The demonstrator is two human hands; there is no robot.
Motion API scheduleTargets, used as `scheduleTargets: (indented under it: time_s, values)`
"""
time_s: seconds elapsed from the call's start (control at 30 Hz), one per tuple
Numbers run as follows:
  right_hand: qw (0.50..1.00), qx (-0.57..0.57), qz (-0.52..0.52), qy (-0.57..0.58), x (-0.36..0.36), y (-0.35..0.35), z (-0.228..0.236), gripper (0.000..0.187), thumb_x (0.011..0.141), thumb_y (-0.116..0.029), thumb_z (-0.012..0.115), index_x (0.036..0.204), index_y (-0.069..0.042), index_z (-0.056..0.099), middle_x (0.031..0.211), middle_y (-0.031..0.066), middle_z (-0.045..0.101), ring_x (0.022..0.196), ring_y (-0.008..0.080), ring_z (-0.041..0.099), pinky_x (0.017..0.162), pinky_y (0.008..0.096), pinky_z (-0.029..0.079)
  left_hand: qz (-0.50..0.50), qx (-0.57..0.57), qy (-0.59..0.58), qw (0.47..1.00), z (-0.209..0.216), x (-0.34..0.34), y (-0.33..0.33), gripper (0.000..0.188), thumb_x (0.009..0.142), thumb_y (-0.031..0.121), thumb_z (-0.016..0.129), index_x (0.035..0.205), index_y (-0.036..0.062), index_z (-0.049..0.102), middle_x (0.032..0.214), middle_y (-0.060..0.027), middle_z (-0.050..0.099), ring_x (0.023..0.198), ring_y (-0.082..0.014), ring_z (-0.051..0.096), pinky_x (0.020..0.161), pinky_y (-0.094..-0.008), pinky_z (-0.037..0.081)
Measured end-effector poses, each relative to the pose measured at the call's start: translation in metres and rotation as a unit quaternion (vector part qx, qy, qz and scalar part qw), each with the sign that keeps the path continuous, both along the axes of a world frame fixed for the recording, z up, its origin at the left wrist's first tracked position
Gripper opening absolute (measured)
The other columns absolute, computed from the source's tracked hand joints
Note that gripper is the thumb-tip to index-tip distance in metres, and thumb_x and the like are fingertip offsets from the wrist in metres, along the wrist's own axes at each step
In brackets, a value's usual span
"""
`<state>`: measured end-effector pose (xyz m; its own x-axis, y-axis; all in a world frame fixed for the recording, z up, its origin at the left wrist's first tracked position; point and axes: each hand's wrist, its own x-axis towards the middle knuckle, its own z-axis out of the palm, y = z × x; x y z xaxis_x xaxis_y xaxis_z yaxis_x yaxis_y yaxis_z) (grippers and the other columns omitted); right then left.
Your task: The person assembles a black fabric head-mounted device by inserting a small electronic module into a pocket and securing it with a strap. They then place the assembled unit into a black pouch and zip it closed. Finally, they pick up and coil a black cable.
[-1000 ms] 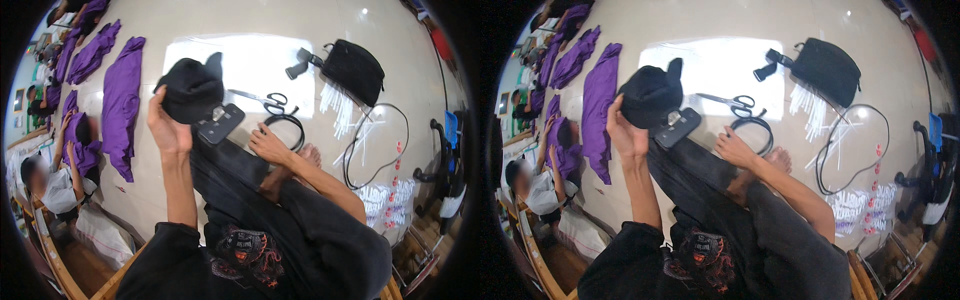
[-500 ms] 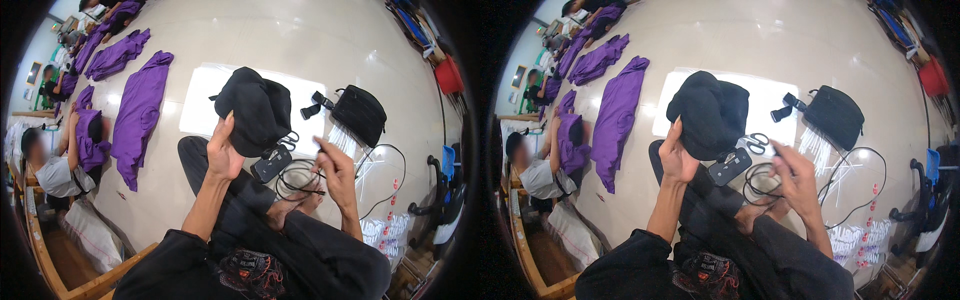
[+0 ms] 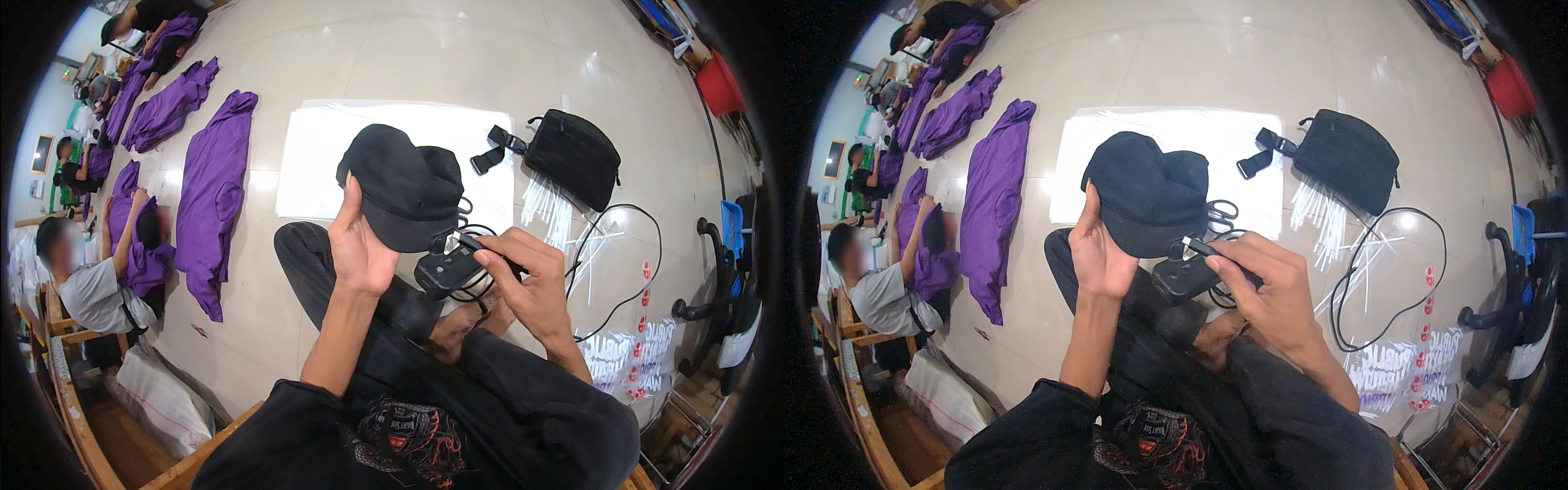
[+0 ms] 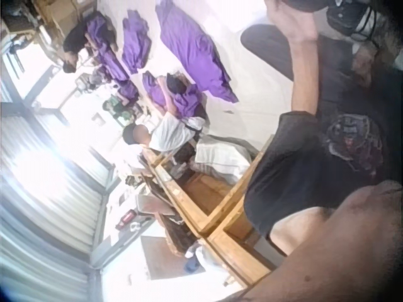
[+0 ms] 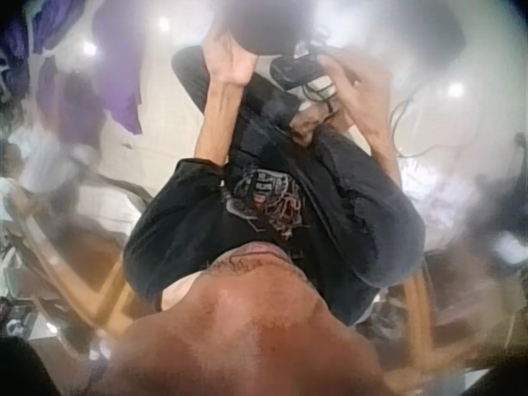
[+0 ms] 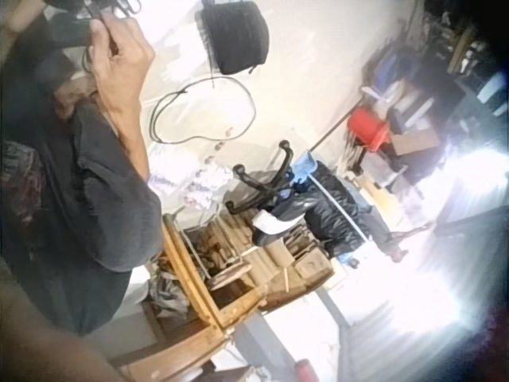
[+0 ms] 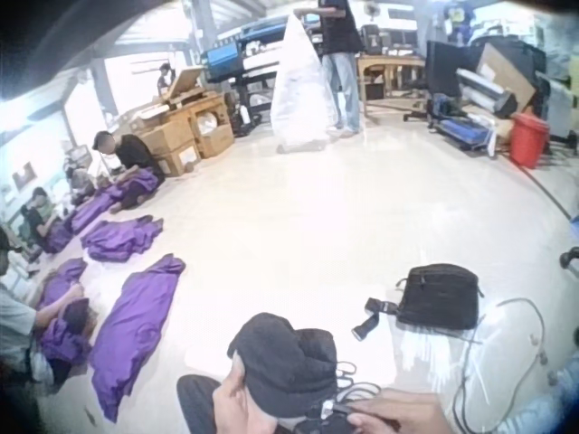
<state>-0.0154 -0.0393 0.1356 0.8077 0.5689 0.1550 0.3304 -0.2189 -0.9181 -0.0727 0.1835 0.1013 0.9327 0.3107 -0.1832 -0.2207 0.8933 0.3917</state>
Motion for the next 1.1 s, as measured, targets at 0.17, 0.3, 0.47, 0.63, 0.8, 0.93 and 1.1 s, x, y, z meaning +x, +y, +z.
scheduleTargets:
  time_s: [0.17,0.3,0.47,0.63,0.8,0.93,1.1]
  values:
    - [0.989,-0.060,-0.067,-0.116,-0.005,0.009,-0.010,0.016,0.087,-0.008,0.077,0.101,0.000,0.076,0.081,0.0081,0.068,0.070,0.0207,0.066,0.059,0.0324,0.050,0.011,0.095,0.070,0.993,0.010,0.005,-0.028,0.046,0.113,0.034,0.042,0.149,0.0057,0.048,0.147,-0.0099,0.056,0.135,-0.0268,0.054,0.118,-0.0477,0.041]
    - [0.957,-0.078,-0.092,-0.265,-0.002,0.013,-0.019,0.019,0.084,-0.005,0.080,0.102,0.000,0.077,0.079,0.0074,0.066,0.065,0.0203,0.062,0.055,0.0311,0.047,0.015,0.097,0.086,0.991,0.012,0.005,-0.039,0.045,0.113,0.033,0.041,0.149,0.0059,0.048,0.146,-0.0098,0.056,0.134,-0.0260,0.055,0.117,-0.0462,0.041]
    - [0.943,-0.105,-0.077,-0.307,0.000,0.011,-0.033,0.023,0.083,-0.009,0.080,0.104,-0.002,0.076,0.082,0.0041,0.066,0.071,0.0191,0.066,0.057,0.0319,0.050,0.011,0.098,0.097,0.990,0.015,0.005,-0.046,0.047,0.113,0.034,0.040,0.150,0.0057,0.047,0.147,-0.0108,0.056,0.135,-0.0262,0.055,0.117,-0.0454,0.041]
    - [0.946,-0.068,-0.099,-0.302,0.000,0.010,-0.038,0.023,0.082,-0.008,0.081,0.104,-0.002,0.077,0.079,0.0056,0.066,0.069,0.0204,0.065,0.057,0.0321,0.051,-0.021,0.062,0.064,0.996,0.015,0.007,-0.046,0.048,0.114,0.037,0.039,0.151,0.0070,0.046,0.149,-0.0112,0.055,0.135,-0.0262,0.054,0.118,-0.0459,0.041]
    - [0.984,0.006,-0.106,-0.145,-0.003,0.009,-0.043,0.019,0.085,-0.005,0.079,0.104,-0.001,0.078,0.082,0.0081,0.068,0.071,0.0197,0.065,0.062,0.0275,0.051,-0.027,0.059,0.048,0.997,0.016,0.006,-0.049,0.050,0.114,0.040,0.037,0.151,0.0079,0.046,0.149,-0.0112,0.054,0.136,-0.0259,0.053,0.118,-0.0453,0.040]
    - [0.957,0.162,-0.144,0.194,-0.006,0.012,-0.045,0.012,0.092,-0.004,0.076,0.103,0.001,0.074,0.088,0.0002,0.069,0.080,0.0061,0.060,0.073,0.0200,0.045,-0.028,0.071,0.052,0.996,0.018,0.008,-0.059,0.052,0.113,0.042,0.037,0.151,0.0082,0.045,0.148,-0.0110,0.055,0.135,-0.0258,0.053,0.117,-0.0456,0.041]
    - [0.925,0.189,-0.146,0.296,-0.012,0.013,-0.058,0.016,0.095,-0.009,0.076,0.107,0.000,0.069,0.089,-0.0024,0.065,0.080,0.0031,0.058,0.074,0.0184,0.045,-0.005,0.116,0.026,0.993,0.005,0.011,-0.080,0.053,0.114,0.044,0.035,0.150,0.0060,0.042,0.141,-0.0113,0.058,0.131,-0.0250,0.056,0.116,-0.0436,0.043]
